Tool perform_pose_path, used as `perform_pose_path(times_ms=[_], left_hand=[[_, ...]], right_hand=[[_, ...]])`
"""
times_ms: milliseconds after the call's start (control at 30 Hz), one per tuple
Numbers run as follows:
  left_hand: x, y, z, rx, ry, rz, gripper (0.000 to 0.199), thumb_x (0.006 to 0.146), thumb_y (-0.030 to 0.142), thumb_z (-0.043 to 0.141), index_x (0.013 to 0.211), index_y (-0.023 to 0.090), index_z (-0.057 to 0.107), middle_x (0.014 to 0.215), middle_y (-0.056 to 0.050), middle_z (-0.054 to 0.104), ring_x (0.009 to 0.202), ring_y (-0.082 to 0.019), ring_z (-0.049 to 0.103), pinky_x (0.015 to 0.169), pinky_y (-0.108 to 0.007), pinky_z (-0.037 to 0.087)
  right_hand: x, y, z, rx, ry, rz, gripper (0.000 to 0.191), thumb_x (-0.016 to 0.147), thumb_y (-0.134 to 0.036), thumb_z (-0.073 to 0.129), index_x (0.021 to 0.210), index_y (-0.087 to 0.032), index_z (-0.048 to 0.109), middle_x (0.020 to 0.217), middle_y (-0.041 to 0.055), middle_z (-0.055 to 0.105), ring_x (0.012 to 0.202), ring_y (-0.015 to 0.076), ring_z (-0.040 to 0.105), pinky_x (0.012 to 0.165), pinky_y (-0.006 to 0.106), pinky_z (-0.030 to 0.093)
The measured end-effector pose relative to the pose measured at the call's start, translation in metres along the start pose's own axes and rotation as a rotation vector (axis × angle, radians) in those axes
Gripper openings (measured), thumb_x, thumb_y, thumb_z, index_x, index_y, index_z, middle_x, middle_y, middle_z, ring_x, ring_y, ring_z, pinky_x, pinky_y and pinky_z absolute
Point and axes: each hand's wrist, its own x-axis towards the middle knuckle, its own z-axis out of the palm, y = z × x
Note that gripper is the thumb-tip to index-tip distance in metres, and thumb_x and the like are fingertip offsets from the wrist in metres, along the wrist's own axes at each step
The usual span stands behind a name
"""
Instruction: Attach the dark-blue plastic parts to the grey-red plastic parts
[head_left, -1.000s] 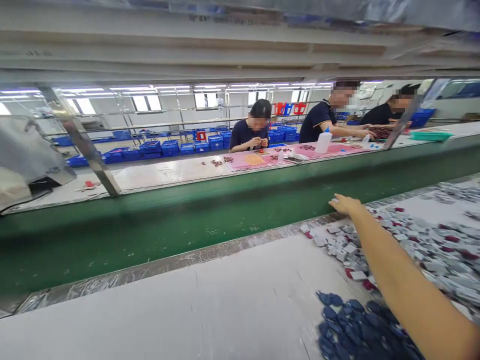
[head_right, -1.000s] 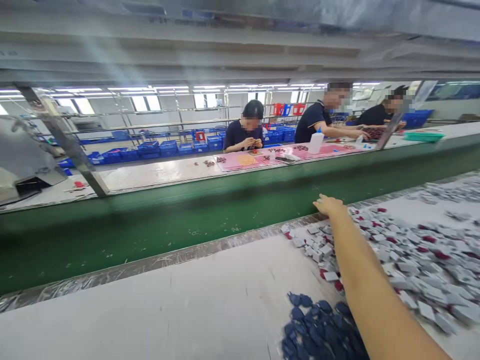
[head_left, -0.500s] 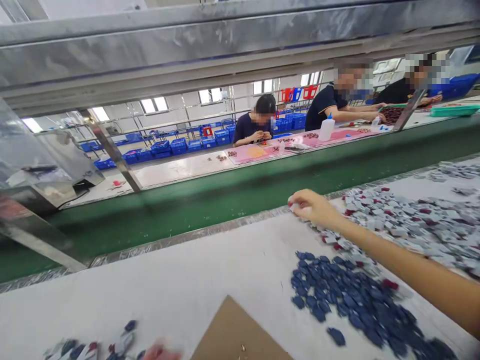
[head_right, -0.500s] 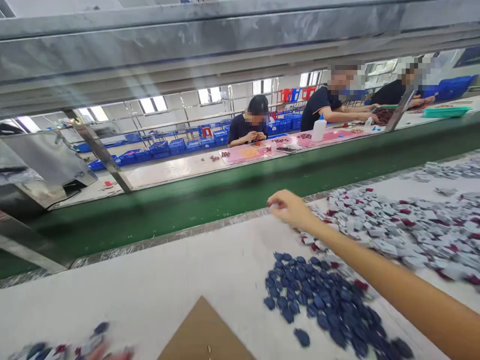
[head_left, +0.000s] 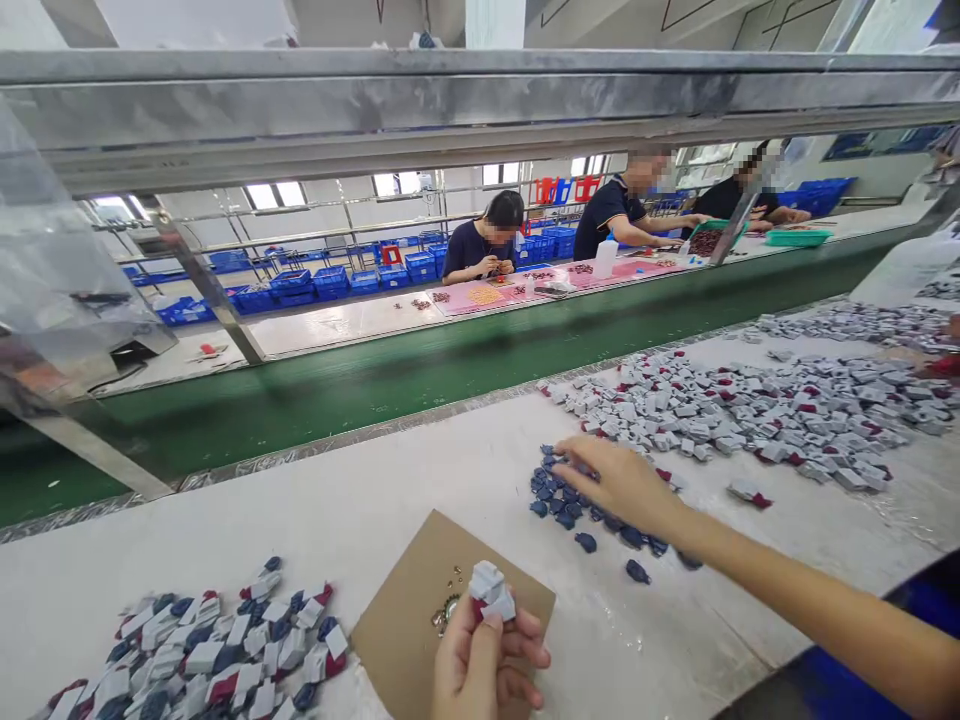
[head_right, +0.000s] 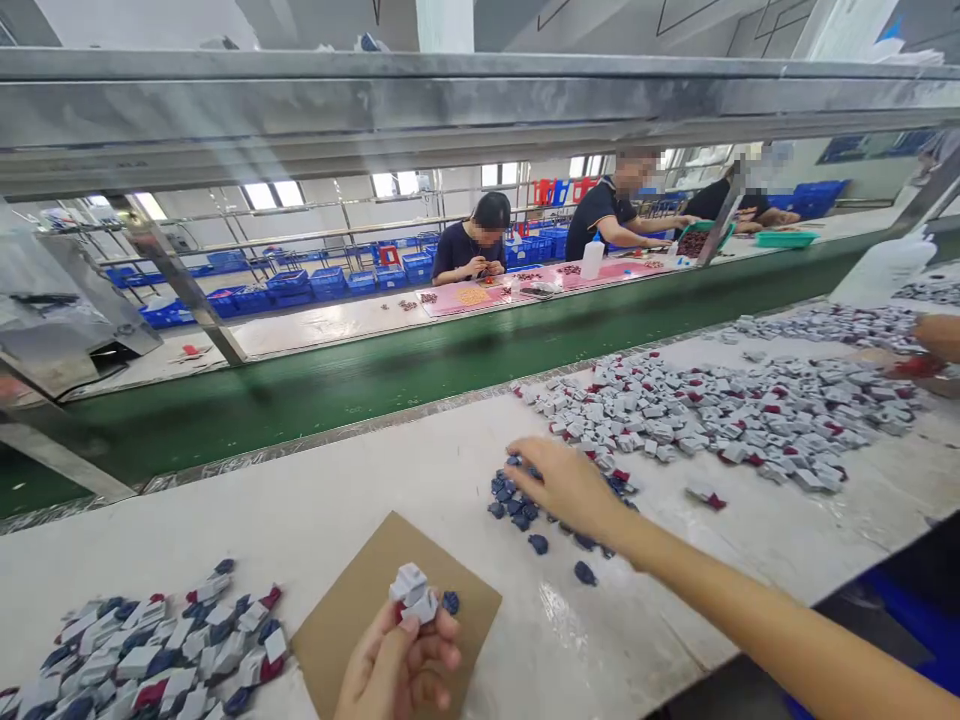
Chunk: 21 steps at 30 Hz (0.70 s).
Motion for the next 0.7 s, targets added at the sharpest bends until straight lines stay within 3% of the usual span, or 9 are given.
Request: perform_pose_path(times_ms=[67,167,267,367,533,700], left_hand=[[-0.006,0.005,-0.004,-0.006,0.019,0.039,0.038,0.054,0.041,0.077,0.076,0.013,0.064,0.062,-0.005,0.065,0.05,-0.013,0.058,0.037,-0.018,0.04],[-0.011,0.009,-0.009,-0.065,0.046,0.064,0.047,0.051,0.045,0.078,0.082,0.012,0.067,0.063,-0.007,0.066,0.051,-0.013,0.058,0.037,-0.018,0.041],[-0.015,0.011,-0.014,-0.123,0.075,0.086,0.05,0.049,0.051,0.077,0.081,0.013,0.069,0.065,-0.008,0.067,0.054,-0.014,0.058,0.036,-0.018,0.042],[-0.016,0.01,-0.023,-0.129,0.152,0.152,0.048,0.049,0.051,0.077,0.079,0.014,0.071,0.081,-0.01,0.069,0.063,-0.014,0.058,0.038,-0.017,0.043],[-0.02,0.012,-0.042,-0.126,0.262,0.215,0.041,0.052,0.042,0.079,0.082,0.014,0.073,0.083,-0.008,0.069,0.065,-0.011,0.057,0.045,-0.016,0.046],[-0.02,0.012,-0.061,-0.149,0.362,0.236,0.035,0.049,0.031,0.082,0.077,0.013,0.071,0.071,-0.006,0.07,0.061,-0.012,0.062,0.05,-0.017,0.048]], right_hand=[[0.016,0.027,0.012,-0.049,-0.068,0.015,0.024,0.081,-0.031,0.05,0.089,-0.014,0.065,0.086,0.0138,0.065,0.08,0.0266,0.062,0.065,0.034,0.048],[0.028,0.05,0.024,-0.062,-0.155,-0.031,0.016,0.075,-0.026,0.054,0.079,-0.016,0.067,0.082,0.0108,0.065,0.071,0.0238,0.063,0.063,0.032,0.047],[0.031,0.055,0.028,-0.04,-0.193,-0.085,0.015,0.071,-0.021,0.053,0.077,-0.017,0.066,0.081,0.0093,0.066,0.074,0.0226,0.063,0.067,0.03,0.047],[0.031,0.051,0.027,0.007,-0.186,-0.105,0.019,0.069,-0.021,0.051,0.081,-0.016,0.064,0.077,0.0087,0.065,0.072,0.0219,0.062,0.066,0.03,0.047],[0.019,0.018,0.018,0.124,-0.162,-0.11,0.025,0.077,-0.026,0.043,0.094,-0.018,0.06,0.089,0.0098,0.065,0.077,0.0205,0.061,0.064,0.029,0.049],[-0.009,-0.06,0.016,0.386,-0.286,-0.201,0.021,0.079,-0.019,0.044,0.098,-0.02,0.054,0.093,0.007,0.061,0.08,0.0172,0.058,0.064,0.027,0.05]])
